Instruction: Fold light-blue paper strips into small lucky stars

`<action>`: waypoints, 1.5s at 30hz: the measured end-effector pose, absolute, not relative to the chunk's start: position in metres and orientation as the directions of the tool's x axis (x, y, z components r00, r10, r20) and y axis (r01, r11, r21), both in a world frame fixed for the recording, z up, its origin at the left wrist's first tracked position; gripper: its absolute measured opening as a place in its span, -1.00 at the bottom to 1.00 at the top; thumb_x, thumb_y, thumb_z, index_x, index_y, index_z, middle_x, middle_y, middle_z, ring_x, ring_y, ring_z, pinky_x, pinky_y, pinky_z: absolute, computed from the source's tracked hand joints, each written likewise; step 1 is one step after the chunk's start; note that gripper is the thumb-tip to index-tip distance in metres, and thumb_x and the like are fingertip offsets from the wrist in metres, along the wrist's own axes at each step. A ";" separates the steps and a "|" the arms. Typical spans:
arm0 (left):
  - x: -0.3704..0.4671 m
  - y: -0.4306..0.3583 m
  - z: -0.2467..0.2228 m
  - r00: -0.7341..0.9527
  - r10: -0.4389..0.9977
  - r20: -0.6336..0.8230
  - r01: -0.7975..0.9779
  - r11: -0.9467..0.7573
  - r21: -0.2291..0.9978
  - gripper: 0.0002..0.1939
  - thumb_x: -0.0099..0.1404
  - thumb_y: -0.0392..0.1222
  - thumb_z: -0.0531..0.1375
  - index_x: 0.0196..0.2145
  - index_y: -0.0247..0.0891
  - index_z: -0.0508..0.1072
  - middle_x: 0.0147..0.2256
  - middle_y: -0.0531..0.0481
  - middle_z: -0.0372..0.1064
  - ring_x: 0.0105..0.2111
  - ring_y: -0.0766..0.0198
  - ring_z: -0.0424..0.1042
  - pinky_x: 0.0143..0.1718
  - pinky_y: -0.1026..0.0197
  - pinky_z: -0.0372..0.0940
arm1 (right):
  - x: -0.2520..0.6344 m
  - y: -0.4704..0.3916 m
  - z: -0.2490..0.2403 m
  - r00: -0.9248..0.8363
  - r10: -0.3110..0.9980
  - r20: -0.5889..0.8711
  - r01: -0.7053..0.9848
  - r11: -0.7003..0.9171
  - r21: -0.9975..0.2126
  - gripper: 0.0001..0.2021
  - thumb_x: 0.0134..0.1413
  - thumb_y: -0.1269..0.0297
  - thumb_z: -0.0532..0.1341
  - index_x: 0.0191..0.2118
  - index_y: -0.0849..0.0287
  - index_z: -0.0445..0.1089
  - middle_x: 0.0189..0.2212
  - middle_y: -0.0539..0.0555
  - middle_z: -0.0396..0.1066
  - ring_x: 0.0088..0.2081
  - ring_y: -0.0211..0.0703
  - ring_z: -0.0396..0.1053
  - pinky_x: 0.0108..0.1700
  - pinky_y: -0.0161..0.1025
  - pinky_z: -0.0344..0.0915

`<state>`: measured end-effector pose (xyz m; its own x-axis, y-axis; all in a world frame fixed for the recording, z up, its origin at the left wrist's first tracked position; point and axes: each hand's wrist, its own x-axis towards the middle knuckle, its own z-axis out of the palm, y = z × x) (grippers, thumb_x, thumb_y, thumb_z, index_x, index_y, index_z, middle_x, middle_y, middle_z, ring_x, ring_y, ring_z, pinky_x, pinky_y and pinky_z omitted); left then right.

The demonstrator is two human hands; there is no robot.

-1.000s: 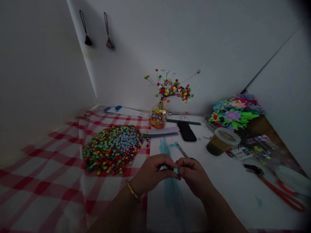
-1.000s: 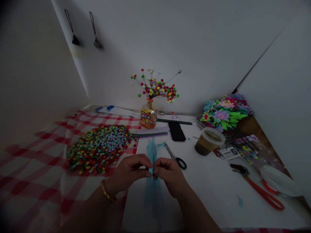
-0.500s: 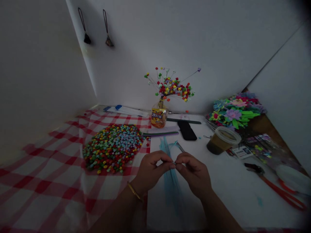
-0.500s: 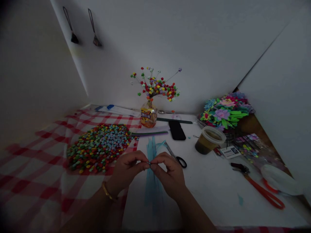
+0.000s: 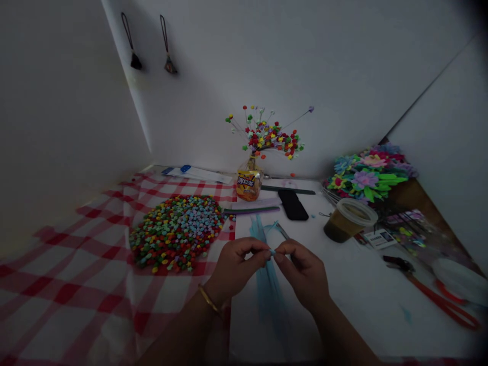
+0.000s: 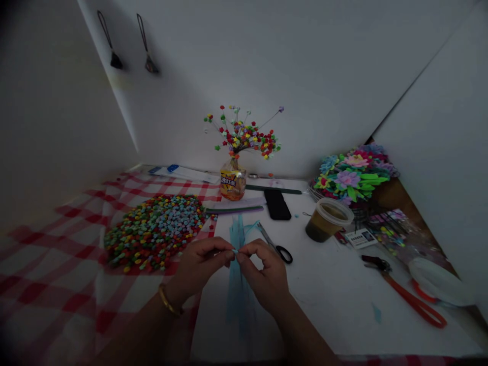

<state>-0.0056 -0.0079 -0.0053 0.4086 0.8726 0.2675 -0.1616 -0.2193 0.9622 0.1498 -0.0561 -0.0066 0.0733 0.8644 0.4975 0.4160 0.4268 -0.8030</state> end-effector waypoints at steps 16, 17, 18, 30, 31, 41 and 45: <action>-0.003 -0.008 0.001 0.482 0.874 0.068 -0.326 0.107 0.939 -0.88 0.02 -0.23 0.29 -0.51 -0.34 0.45 -0.62 0.07 0.36 -0.58 0.39 0.32 -0.48 0.31 0.22 | 0.149 -0.054 -0.004 0.033 0.978 0.205 0.077 0.203 -0.976 -0.81 0.04 0.23 0.21 -0.52 0.17 0.37 -0.57 -0.04 0.30 -0.45 -0.26 0.24 -0.36 -0.32 0.19; -0.003 -0.008 0.001 0.496 0.866 0.061 -0.306 0.109 0.946 -0.88 0.01 -0.24 0.29 -0.53 -0.35 0.45 -0.63 0.07 0.36 -0.59 0.39 0.32 -0.49 0.32 0.21 | 0.150 -0.054 -0.005 0.030 0.980 0.198 0.077 0.195 -0.978 -0.82 0.02 0.24 0.22 -0.54 0.17 0.36 -0.58 -0.05 0.28 -0.47 -0.27 0.22 -0.38 -0.32 0.18; -0.003 -0.008 0.000 0.510 0.859 0.053 -0.286 0.111 0.952 -0.88 0.01 -0.25 0.30 -0.54 -0.35 0.45 -0.64 0.07 0.35 -0.59 0.40 0.31 -0.49 0.32 0.21 | 0.150 -0.053 -0.005 0.033 0.982 0.188 0.077 0.185 -0.980 -0.82 0.00 0.26 0.23 -0.55 0.17 0.35 -0.60 -0.06 0.26 -0.48 -0.28 0.19 -0.40 -0.33 0.16; -0.005 -0.008 -0.006 0.436 0.854 0.284 -0.237 -0.195 0.952 -0.81 0.01 -0.29 0.33 -0.33 -0.27 0.57 -0.43 -0.03 0.43 -0.39 0.27 0.37 -0.34 0.24 0.26 | 0.146 -0.053 -0.007 0.103 0.975 0.197 0.023 0.196 -0.980 -0.76 0.01 0.16 0.23 -0.55 0.18 0.35 -0.62 -0.03 0.27 -0.50 -0.26 0.21 -0.43 -0.30 0.20; -0.005 -0.009 -0.006 0.428 0.859 0.281 -0.238 -0.193 0.952 -0.81 0.01 -0.28 0.33 -0.33 -0.28 0.57 -0.44 -0.03 0.43 -0.40 0.27 0.36 -0.36 0.24 0.26 | 0.147 -0.053 -0.007 0.110 0.969 0.222 0.056 0.217 -0.974 -0.77 0.02 0.16 0.22 -0.53 0.18 0.36 -0.60 -0.03 0.28 -0.49 -0.25 0.22 -0.42 -0.29 0.21; -0.003 -0.011 -0.002 0.464 0.877 0.126 -0.342 0.046 0.939 -0.82 -0.03 -0.24 0.37 -0.40 -0.32 0.57 -0.52 0.02 0.41 -0.50 0.38 0.33 -0.44 0.32 0.25 | 0.151 -0.054 -0.008 0.028 0.749 0.661 0.454 0.580 -0.676 -0.88 0.02 0.45 0.23 -0.31 0.09 0.42 -0.39 0.04 0.36 -0.29 -0.15 0.34 -0.23 -0.18 0.28; -0.002 -0.011 -0.002 0.489 0.864 0.121 -0.326 0.053 0.944 -0.85 0.00 -0.23 0.35 -0.42 -0.32 0.58 -0.55 0.03 0.40 -0.52 0.37 0.34 -0.44 0.31 0.25 | 0.149 -0.055 -0.006 0.090 0.803 0.589 0.467 0.488 -0.738 -0.95 0.05 0.37 0.21 -0.41 0.12 0.39 -0.47 0.02 0.34 -0.38 -0.17 0.33 -0.30 -0.20 0.27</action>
<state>-0.0016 -0.0112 -0.0015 0.4895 0.8636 0.1209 -0.3260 0.0526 0.9439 0.1489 -0.0549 -0.0061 0.0901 0.8034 0.5886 0.4668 0.4879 -0.7375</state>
